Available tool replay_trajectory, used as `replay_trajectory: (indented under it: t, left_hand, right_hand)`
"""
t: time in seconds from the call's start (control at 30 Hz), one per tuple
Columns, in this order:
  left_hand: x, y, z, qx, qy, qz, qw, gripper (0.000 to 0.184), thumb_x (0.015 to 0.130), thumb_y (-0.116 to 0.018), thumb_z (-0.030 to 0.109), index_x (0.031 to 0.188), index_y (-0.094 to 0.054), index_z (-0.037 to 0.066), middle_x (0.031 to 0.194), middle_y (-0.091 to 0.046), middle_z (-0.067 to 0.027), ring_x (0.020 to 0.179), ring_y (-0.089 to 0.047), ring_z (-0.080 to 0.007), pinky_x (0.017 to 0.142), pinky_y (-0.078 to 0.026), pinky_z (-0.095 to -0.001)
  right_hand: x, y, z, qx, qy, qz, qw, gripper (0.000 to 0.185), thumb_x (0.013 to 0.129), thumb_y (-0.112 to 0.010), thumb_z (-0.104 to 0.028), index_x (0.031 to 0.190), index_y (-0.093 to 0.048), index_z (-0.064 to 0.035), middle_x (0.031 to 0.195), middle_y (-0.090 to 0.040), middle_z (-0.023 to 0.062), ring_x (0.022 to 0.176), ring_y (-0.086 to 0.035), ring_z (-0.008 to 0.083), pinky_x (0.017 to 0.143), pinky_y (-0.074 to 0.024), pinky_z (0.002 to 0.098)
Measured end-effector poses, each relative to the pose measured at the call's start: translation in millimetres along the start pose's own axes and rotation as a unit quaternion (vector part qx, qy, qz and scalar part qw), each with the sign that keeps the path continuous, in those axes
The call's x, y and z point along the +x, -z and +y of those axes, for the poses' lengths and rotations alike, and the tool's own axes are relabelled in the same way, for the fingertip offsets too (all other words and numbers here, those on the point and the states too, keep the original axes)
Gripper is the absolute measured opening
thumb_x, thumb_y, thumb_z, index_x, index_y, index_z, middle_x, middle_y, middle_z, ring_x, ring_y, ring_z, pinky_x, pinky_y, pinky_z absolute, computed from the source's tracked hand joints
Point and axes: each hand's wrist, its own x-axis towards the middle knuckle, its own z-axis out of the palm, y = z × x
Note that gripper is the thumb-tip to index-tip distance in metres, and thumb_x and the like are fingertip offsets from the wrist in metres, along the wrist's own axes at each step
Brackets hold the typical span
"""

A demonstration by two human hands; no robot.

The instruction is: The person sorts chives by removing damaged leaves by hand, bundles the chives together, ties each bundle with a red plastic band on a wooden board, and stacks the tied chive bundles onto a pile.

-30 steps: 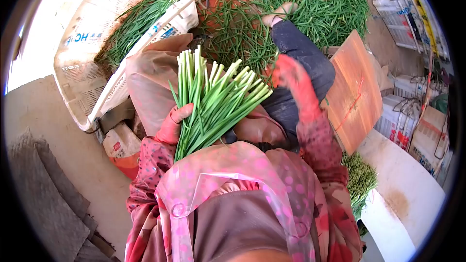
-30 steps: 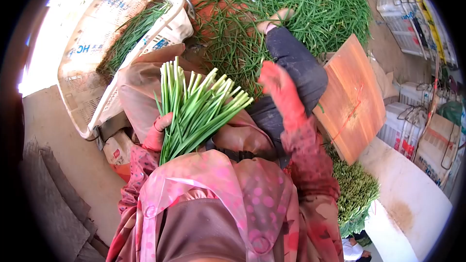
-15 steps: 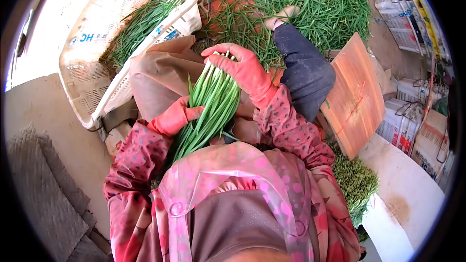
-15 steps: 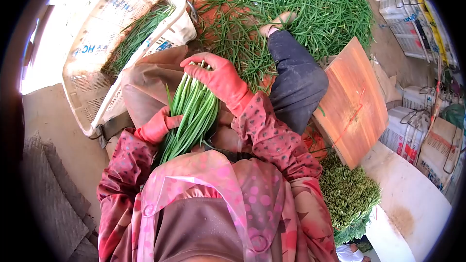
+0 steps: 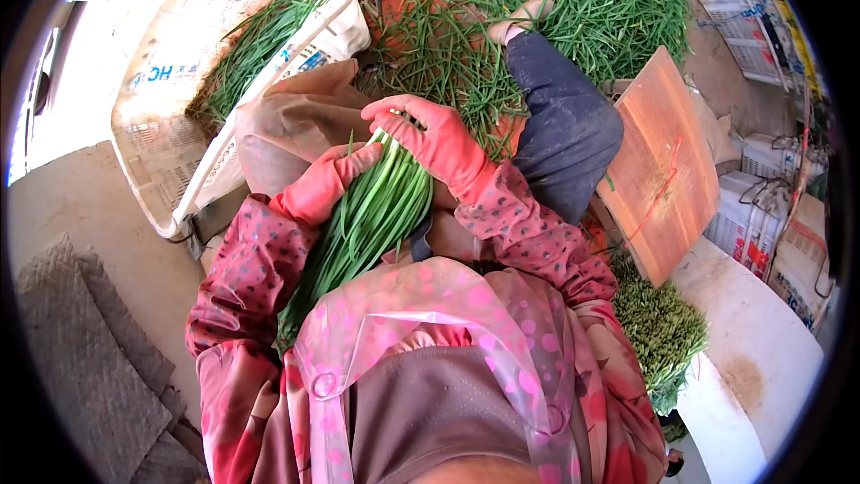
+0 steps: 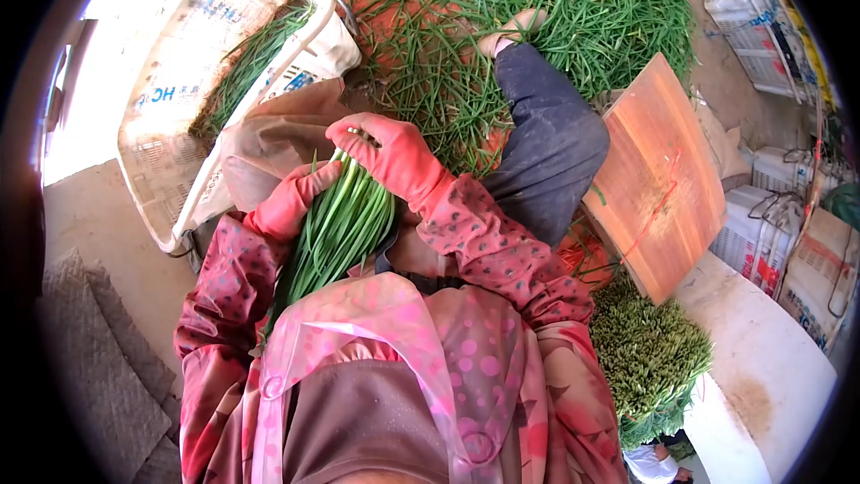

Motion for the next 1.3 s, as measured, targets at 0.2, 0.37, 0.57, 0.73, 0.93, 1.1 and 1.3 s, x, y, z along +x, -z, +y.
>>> replay_trajectory:
  t: [0.2, 0.37, 0.57, 0.73, 0.93, 1.1, 1.3]
  left_hand:
    - [-4.7, -11.2, 9.5, 0.06, 0.032, -0.047, 0.997, 0.042, 0.089, -0.061, 0.035, 0.114, -0.058, 0.001, 0.098, -0.066, -0.0061, 0.082, -0.064, -0.0144, 0.074, -0.052, -0.0284]
    - [-6.8, 32.1, -7.2, 0.287, -0.137, -0.078, 0.945, 0.04, 0.084, -0.066, 0.019, 0.118, -0.057, -0.001, 0.102, -0.065, -0.0038, 0.087, -0.06, -0.0105, 0.077, -0.049, -0.0258]
    - [-48.1, 21.7, 53.0, 0.36, -0.387, 0.275, 0.803, 0.038, 0.081, -0.062, 0.003, 0.119, -0.057, 0.003, 0.107, -0.064, -0.0097, 0.096, -0.06, -0.017, 0.085, -0.048, -0.0293]
    - [-7.3, -49.5, 84.7, 0.454, -0.601, 0.301, 0.585, 0.036, 0.08, -0.063, 0.007, 0.115, -0.058, 0.005, 0.113, -0.061, -0.0155, 0.102, -0.061, -0.0299, 0.09, -0.047, -0.0355]
    - [53.2, -90.7, 61.2, 0.461, -0.582, 0.317, 0.59, 0.02, 0.079, -0.066, 0.02, 0.093, -0.062, 0.006, 0.092, -0.064, -0.015, 0.082, -0.062, -0.031, 0.068, -0.048, -0.0419]
    - [55.8, -82.1, 36.1, 0.431, -0.516, 0.276, 0.687, 0.018, 0.081, -0.067, 0.02, 0.088, -0.063, 0.004, 0.071, -0.062, -0.0147, 0.064, -0.062, -0.031, 0.06, -0.049, -0.0367]
    - [39.7, -52.8, 25.2, 0.5, -0.475, 0.256, 0.678, 0.023, 0.079, -0.066, 0.025, 0.091, -0.062, 0.005, 0.089, -0.065, -0.0151, 0.081, -0.062, -0.0345, 0.071, -0.05, -0.0419]
  right_hand:
    - [15.0, 26.3, -5.3, -0.106, -0.036, 0.007, 0.994, 0.027, 0.086, -0.067, -0.027, 0.089, -0.064, -0.001, 0.079, -0.067, 0.0092, 0.072, -0.063, 0.0152, 0.066, -0.0497, 0.0293]
    - [78.4, 161.9, -108.1, -0.251, 0.08, 0.125, 0.957, 0.024, 0.092, -0.058, -0.025, 0.092, -0.065, -0.0023, 0.082, -0.064, 0.0061, 0.076, -0.058, 0.0138, 0.069, -0.0481, 0.028]
    - [105.3, 197.3, -143.9, -0.485, 0.136, 0.21, 0.838, 0.033, 0.083, -0.068, -0.037, 0.088, -0.063, -0.0043, 0.08, -0.065, 0.0132, 0.073, -0.061, 0.0224, 0.069, -0.0487, 0.0332]
    - [96.0, 114.6, -129.6, -0.439, 0.174, 0.182, 0.863, 0.03, 0.083, -0.067, -0.037, 0.086, -0.062, -0.0071, 0.073, -0.064, 0.0148, 0.065, -0.063, 0.0272, 0.06, -0.0491, 0.035]
    - [84.9, 91.3, -129.1, -0.486, 0.164, 0.147, 0.845, 0.03, 0.083, -0.064, -0.04, 0.085, -0.061, -0.0097, 0.07, -0.063, 0.0158, 0.067, -0.062, 0.0358, 0.058, -0.0484, 0.0415]
    - [78.4, 86.5, -128.4, -0.511, 0.164, 0.15, 0.83, 0.029, 0.083, -0.066, -0.036, 0.086, -0.061, -0.0073, 0.072, -0.063, 0.0162, 0.065, -0.061, 0.0321, 0.058, -0.0476, 0.0372]
    - [70.1, 93.8, -128.3, -0.525, 0.159, 0.164, 0.82, 0.029, 0.083, -0.066, -0.036, 0.085, -0.061, -0.0074, 0.071, -0.062, 0.0157, 0.065, -0.061, 0.0323, 0.058, -0.0474, 0.0376]
